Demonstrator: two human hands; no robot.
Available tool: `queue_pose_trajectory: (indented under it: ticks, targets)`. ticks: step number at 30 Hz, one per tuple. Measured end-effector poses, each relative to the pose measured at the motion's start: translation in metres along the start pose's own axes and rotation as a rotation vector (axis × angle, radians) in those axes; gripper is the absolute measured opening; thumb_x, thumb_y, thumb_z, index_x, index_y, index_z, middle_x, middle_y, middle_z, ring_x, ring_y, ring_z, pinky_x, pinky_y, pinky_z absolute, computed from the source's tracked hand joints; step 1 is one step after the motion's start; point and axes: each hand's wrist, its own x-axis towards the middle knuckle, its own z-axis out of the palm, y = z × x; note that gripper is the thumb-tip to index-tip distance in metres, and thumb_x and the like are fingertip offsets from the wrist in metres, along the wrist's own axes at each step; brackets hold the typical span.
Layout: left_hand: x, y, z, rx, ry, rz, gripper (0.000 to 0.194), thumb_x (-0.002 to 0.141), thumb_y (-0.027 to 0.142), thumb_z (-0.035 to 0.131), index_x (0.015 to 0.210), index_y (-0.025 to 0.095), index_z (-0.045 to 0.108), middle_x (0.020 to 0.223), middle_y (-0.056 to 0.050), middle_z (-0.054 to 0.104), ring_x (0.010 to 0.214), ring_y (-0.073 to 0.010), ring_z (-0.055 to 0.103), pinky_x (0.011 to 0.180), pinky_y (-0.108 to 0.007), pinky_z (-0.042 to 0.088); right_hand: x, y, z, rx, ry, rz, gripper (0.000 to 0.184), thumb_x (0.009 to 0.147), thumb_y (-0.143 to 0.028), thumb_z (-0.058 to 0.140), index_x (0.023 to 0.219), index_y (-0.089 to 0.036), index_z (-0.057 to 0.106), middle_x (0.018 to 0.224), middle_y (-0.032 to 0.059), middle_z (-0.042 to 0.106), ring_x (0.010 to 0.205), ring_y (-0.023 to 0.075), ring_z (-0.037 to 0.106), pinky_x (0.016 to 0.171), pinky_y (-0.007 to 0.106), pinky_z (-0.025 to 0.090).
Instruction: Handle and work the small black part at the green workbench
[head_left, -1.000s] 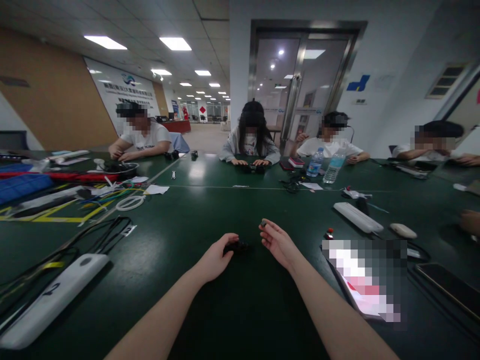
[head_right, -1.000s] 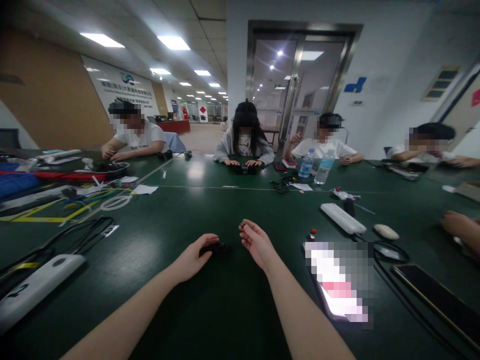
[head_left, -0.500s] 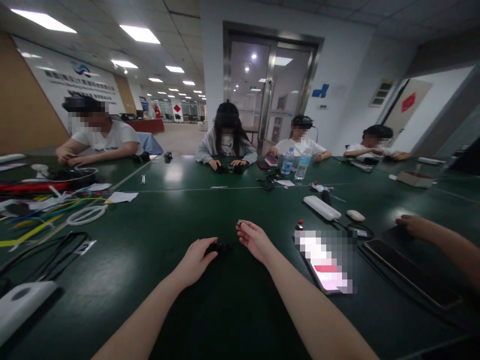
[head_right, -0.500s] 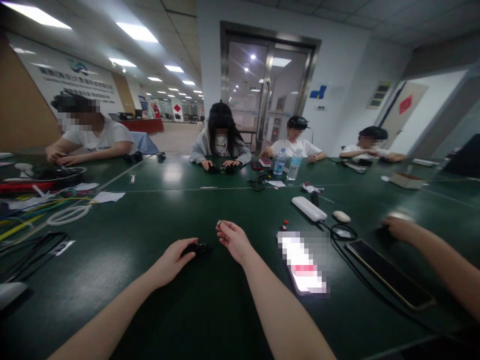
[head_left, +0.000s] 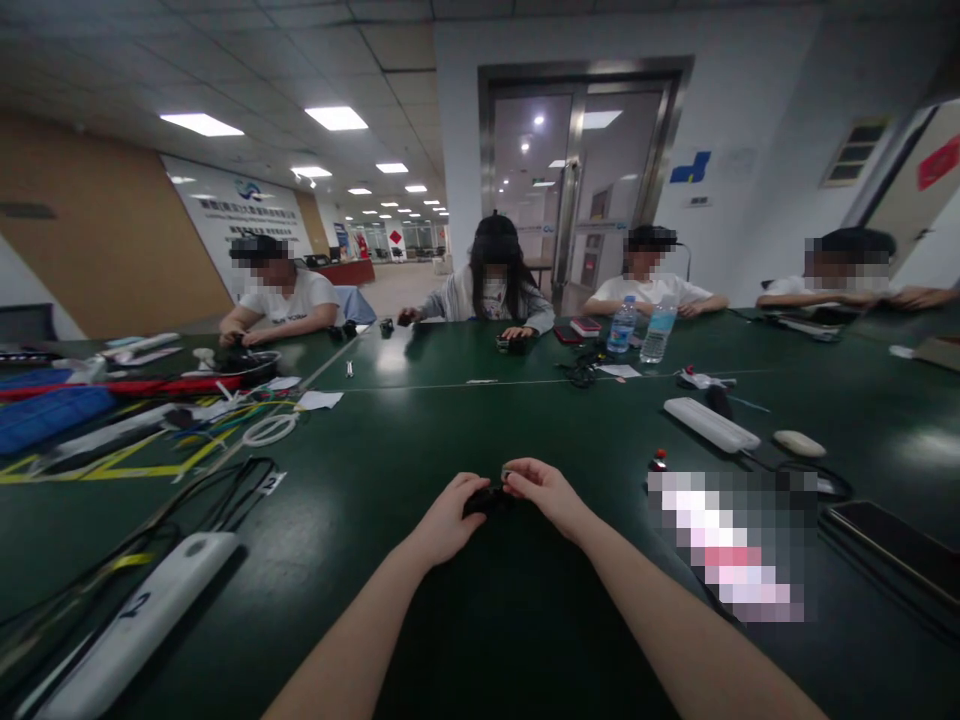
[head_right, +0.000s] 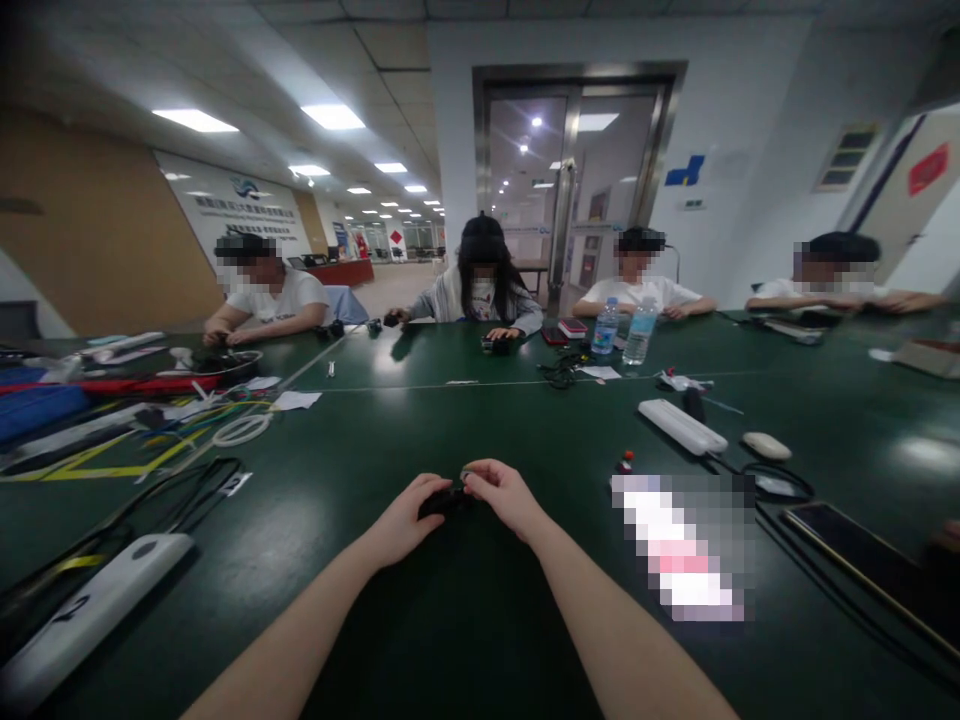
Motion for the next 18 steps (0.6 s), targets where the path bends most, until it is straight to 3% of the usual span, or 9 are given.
queue_pose_trajectory:
  ticks: [6, 18]
  targets:
    - [-0.0026, 0.0010, -0.0010, -0.009, 0.006, -0.007, 0.044, 0.072, 0.018, 0.055, 0.115, 0.023, 0.049, 0.115, -0.005, 0.052, 0.107, -0.0192, 0.047, 0.096, -0.037, 0.036, 0.0003, 0.0002, 0.0027, -0.176, -0.049, -0.023, 0.026, 0.066, -0.034, 0.066, 0.088, -0.019, 0.061, 0.080, 0.0004, 0.063, 0.076, 0.0146, 0.058, 0.079, 0.033, 0.042]
    - [-0.0023, -0.0040, 0.0015, -0.005, 0.033, 0.002, 0.042, 0.072, 0.017, 0.055, 0.113, 0.024, 0.049, 0.114, -0.005, 0.052, 0.106, -0.0184, 0.047, 0.095, -0.036, 0.035, 0.0033, 0.0038, 0.0004, -0.317, -0.076, -0.034, 0.023, 0.075, -0.034, 0.056, 0.093, -0.019, 0.056, 0.085, 0.0026, 0.062, 0.080, 0.0163, 0.059, 0.079, 0.035, 0.045]
